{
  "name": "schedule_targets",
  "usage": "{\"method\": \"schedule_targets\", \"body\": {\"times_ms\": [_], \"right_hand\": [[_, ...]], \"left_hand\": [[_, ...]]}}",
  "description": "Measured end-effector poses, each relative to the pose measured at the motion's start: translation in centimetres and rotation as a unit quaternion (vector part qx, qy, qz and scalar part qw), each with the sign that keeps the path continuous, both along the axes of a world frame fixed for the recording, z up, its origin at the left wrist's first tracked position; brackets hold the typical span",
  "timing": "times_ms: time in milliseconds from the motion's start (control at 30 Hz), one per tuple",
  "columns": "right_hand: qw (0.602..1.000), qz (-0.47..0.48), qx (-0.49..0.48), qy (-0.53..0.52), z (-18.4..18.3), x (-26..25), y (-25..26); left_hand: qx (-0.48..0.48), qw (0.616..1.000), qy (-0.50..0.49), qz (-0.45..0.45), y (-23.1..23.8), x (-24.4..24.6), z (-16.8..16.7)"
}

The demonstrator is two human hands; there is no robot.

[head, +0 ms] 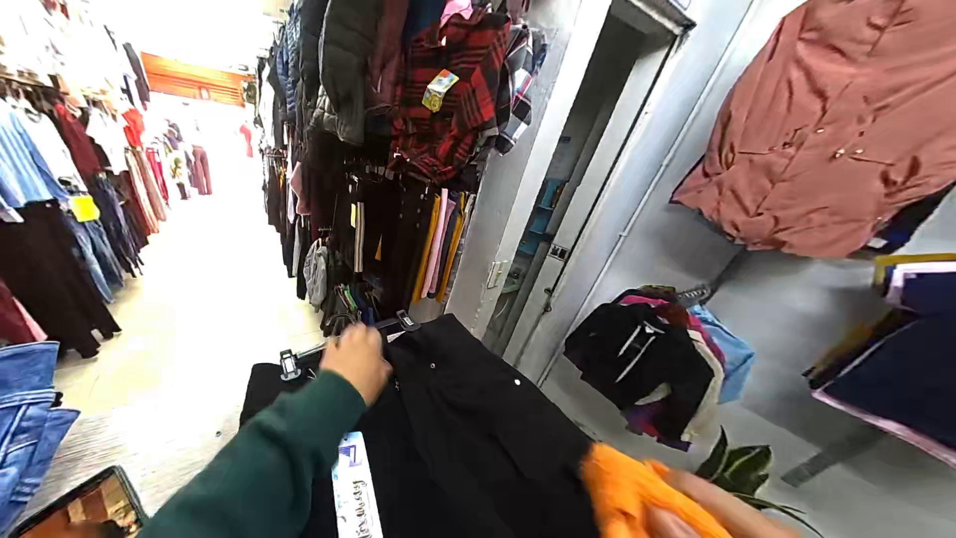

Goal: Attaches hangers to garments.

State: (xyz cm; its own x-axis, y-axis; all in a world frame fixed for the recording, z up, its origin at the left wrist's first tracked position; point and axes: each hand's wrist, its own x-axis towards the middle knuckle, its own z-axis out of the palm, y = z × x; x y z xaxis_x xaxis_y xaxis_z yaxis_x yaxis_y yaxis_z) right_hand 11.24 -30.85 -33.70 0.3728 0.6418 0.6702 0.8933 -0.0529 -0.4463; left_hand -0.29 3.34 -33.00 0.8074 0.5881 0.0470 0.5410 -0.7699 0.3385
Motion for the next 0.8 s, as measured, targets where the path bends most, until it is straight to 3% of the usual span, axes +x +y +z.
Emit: {"method": "schedule_targets", "body": {"times_ms": [100, 200, 300, 333, 367, 467, 533, 600, 700, 800], "right_hand": [[0.991, 0.101, -0.073, -0.038, 1.8, 1.0, 8.3], [0.963, 0.136, -0.233, -0.032, 0.9, 0.4, 17.1], [0.848, 0.143, -0.511, -0.004, 0.9, 0.1, 21.7], [0.829, 0.141, -0.542, -0.008, 1.4, 0.6, 22.3], [0.839, 0.138, -0.526, -0.025, 2.2, 1.5, 22.9], [0.917, 0.087, -0.386, -0.056, 4.7, 5.3, 25.9], [0.951, 0.033, -0.297, -0.076, 4.0, 9.0, 29.1], [0.966, -0.005, -0.248, -0.067, 1.5, 11.9, 32.1], [0.966, -0.021, -0.255, -0.02, -2.9, 13.2, 34.6], [0.967, -0.018, -0.252, -0.006, -5.4, 12.5, 34.1]], "left_hand": [[-0.068, 0.989, 0.078, -0.106, -5.3, -3.1, -1.8], [-0.07, 0.987, 0.089, -0.111, -6.5, -4.6, -4.3], [-0.096, 0.987, 0.057, -0.114, -6.1, -5.1, -5.3], [-0.099, 0.988, 0.028, -0.114, -6.0, -5.2, -5.9], [-0.103, 0.989, -0.005, -0.109, -5.8, -5.3, -6.7], [-0.112, 0.985, -0.091, -0.097, -5.2, -5.2, -9.5], [-0.117, 0.983, -0.092, -0.103, -5.1, -5.0, -10.2], [-0.118, 0.983, -0.08, -0.114, -4.9, -4.8, -10.2], [-0.085, 0.985, -0.058, -0.136, -4.2, -4.7, -10.2], [-0.08, 0.989, -0.035, -0.12, -2.2, -3.8, -6.8]]}}
